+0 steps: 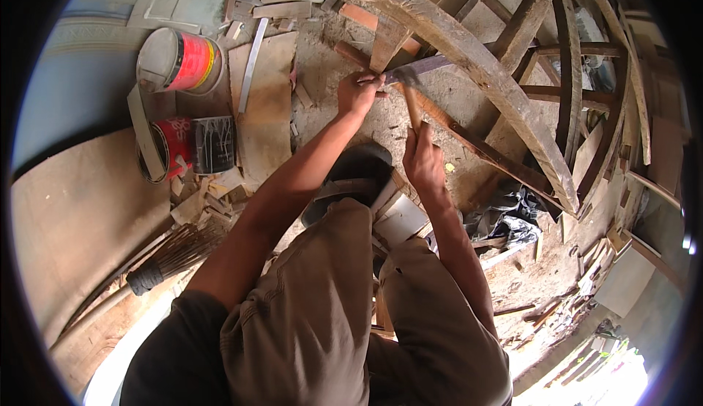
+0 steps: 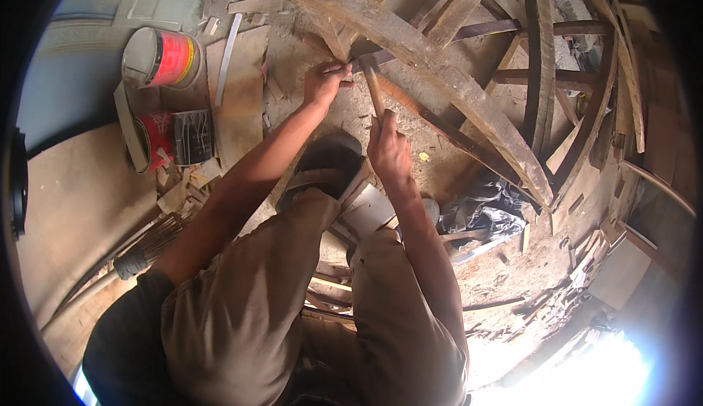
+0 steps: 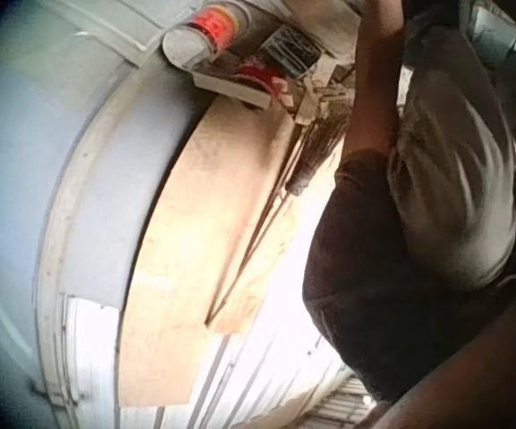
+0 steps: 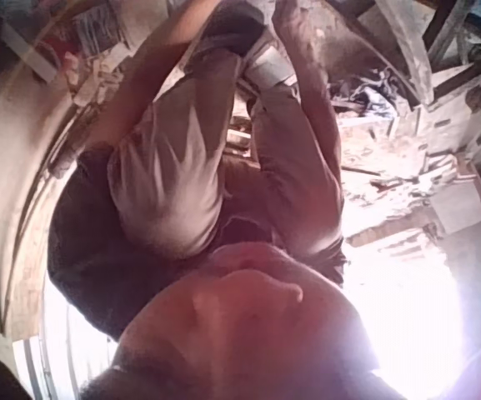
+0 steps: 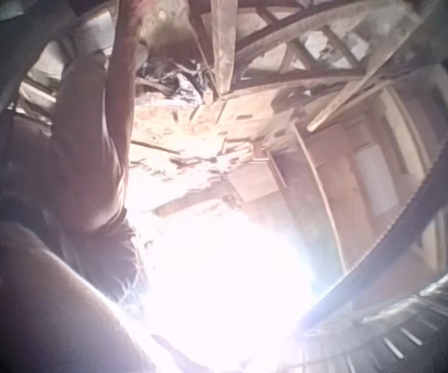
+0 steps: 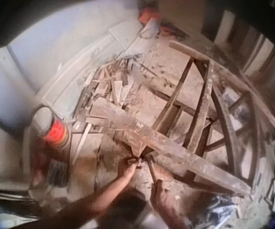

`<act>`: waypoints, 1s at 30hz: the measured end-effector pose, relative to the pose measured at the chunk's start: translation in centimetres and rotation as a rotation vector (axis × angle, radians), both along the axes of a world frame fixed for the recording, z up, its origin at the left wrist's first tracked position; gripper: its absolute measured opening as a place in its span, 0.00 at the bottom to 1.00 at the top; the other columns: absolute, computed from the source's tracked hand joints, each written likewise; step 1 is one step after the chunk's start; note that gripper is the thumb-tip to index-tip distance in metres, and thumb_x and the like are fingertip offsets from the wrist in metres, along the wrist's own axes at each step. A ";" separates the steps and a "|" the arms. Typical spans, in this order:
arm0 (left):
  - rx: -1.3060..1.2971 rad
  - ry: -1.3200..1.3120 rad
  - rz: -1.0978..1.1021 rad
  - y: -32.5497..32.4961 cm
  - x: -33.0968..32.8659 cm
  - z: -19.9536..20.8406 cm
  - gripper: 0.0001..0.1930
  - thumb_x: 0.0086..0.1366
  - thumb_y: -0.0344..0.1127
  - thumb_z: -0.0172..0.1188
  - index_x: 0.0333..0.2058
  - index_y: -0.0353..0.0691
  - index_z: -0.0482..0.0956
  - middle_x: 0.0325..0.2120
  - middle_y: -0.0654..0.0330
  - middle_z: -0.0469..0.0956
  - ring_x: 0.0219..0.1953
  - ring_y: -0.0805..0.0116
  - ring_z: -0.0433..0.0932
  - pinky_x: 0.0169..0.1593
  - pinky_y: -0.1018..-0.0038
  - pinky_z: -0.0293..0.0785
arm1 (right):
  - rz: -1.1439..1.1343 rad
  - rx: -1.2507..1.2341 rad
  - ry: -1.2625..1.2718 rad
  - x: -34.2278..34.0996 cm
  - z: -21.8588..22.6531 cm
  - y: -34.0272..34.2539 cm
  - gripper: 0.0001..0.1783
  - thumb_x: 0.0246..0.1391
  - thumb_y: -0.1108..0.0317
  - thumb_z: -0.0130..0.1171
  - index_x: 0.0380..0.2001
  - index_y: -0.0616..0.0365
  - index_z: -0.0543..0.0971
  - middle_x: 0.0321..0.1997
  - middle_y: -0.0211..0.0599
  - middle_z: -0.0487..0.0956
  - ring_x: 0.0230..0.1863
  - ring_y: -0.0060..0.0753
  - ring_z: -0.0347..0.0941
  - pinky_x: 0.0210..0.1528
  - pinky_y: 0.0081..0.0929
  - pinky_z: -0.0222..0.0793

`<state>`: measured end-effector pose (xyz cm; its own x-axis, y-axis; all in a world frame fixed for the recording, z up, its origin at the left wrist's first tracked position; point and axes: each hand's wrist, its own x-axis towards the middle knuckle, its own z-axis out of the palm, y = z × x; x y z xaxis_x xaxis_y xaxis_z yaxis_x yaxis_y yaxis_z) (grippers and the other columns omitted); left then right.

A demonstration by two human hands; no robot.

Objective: The person is repairing a wooden chair frame. They use a hammer to drive nails into the joints of the frame, securing the pieces together. The person also uses their hands to align the wooden pieces and inspect the structure.

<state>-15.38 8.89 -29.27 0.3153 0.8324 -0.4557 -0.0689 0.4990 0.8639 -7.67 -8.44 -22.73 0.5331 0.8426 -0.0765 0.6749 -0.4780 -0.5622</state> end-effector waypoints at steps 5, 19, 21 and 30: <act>-0.063 0.047 -0.034 0.2 -0.2 0.7 0.11 0.60 0.28 0.64 0.34 0.23 0.78 0.30 0.52 0.80 0.27 0.65 0.81 0.28 0.76 0.82 | -0.048 0.061 0.150 -0.6 2.2 0.1 0.16 0.65 0.57 0.45 0.50 0.54 0.63 0.18 0.62 0.75 0.22 0.70 0.73 0.22 0.59 0.69; 0.261 0.470 -0.089 0.4 -0.3 -0.1 0.14 0.54 0.39 0.71 0.29 0.32 0.81 0.25 0.56 0.81 0.29 0.68 0.76 0.36 0.71 0.71 | -0.087 -0.013 0.125 -0.9 2.2 0.3 0.17 0.65 0.58 0.47 0.52 0.54 0.64 0.21 0.58 0.77 0.23 0.65 0.75 0.23 0.59 0.68; 0.315 0.482 -0.092 0.0 -1.0 -0.2 0.17 0.53 0.42 0.72 0.28 0.32 0.80 0.24 0.56 0.80 0.28 0.68 0.76 0.35 0.71 0.70 | -0.047 -0.088 0.115 -1.4 2.2 0.8 0.16 0.65 0.58 0.47 0.50 0.54 0.64 0.20 0.58 0.77 0.23 0.66 0.74 0.23 0.59 0.68; 0.506 0.363 -0.095 -1.8 -1.3 0.8 0.12 0.59 0.37 0.67 0.27 0.36 0.76 0.16 0.69 0.67 0.20 0.80 0.61 0.25 0.76 0.58 | -0.229 -0.067 0.327 0.6 7.0 -0.2 0.14 0.64 0.57 0.50 0.44 0.54 0.65 0.20 0.64 0.75 0.27 0.71 0.73 0.24 0.60 0.67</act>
<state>-16.69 7.11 -28.46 0.2972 0.9490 -0.1049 0.2979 0.0122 0.9545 -7.09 -8.62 -15.75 0.6444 0.6925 -0.3243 0.3374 -0.6381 -0.6921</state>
